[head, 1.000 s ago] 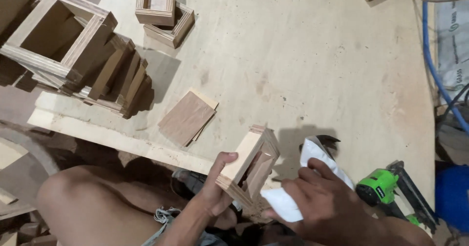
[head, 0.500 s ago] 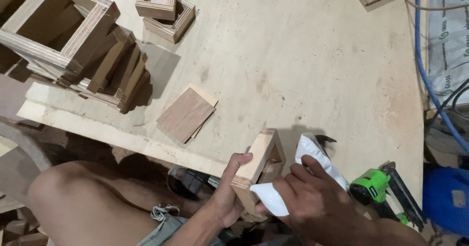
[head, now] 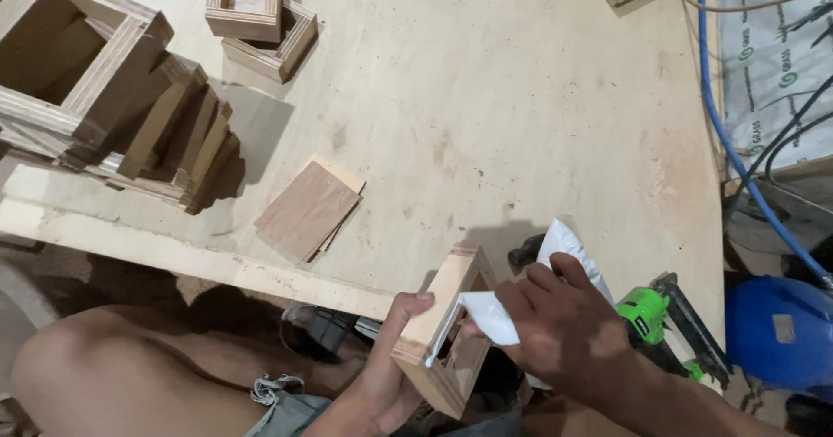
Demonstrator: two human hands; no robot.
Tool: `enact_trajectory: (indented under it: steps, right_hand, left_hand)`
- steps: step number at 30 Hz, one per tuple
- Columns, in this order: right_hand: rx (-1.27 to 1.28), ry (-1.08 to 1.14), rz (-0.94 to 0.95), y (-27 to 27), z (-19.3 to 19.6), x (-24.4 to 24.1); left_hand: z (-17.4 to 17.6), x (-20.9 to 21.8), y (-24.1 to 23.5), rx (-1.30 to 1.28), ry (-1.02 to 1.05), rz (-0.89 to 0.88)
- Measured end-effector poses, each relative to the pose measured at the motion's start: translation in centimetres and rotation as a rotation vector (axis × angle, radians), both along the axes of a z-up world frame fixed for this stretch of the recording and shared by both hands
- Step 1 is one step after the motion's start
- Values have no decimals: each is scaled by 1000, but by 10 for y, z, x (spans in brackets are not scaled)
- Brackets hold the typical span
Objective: Assembling small wooden boxes by applying glue to the edges and fastening them with a pneumatic nail gun on a workbench.
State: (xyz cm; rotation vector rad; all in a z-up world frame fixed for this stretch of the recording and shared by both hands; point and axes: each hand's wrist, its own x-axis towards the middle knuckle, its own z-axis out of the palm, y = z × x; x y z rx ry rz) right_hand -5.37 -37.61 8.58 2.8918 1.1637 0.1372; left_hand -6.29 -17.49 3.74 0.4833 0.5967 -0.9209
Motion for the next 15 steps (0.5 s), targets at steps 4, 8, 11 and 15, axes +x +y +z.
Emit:
enact_trajectory:
  steps: [4, 8, 11, 15]
  right_hand:
    - [38, -64, -47, -3, 2, 6]
    - [-3, 64, -110, -27, -11, 5]
    - [78, -35, -123, -11, 6, 10]
    - [53, 19, -145, -18, -1, 4]
  left_hand:
    - [6, -3, 3, -52, -25, 5]
    - [-1, -8, 4, 16, 47, -5]
    - [-28, -18, 3, 95, 34, 19]
    - [-1, -6, 7, 44, 88, -45]
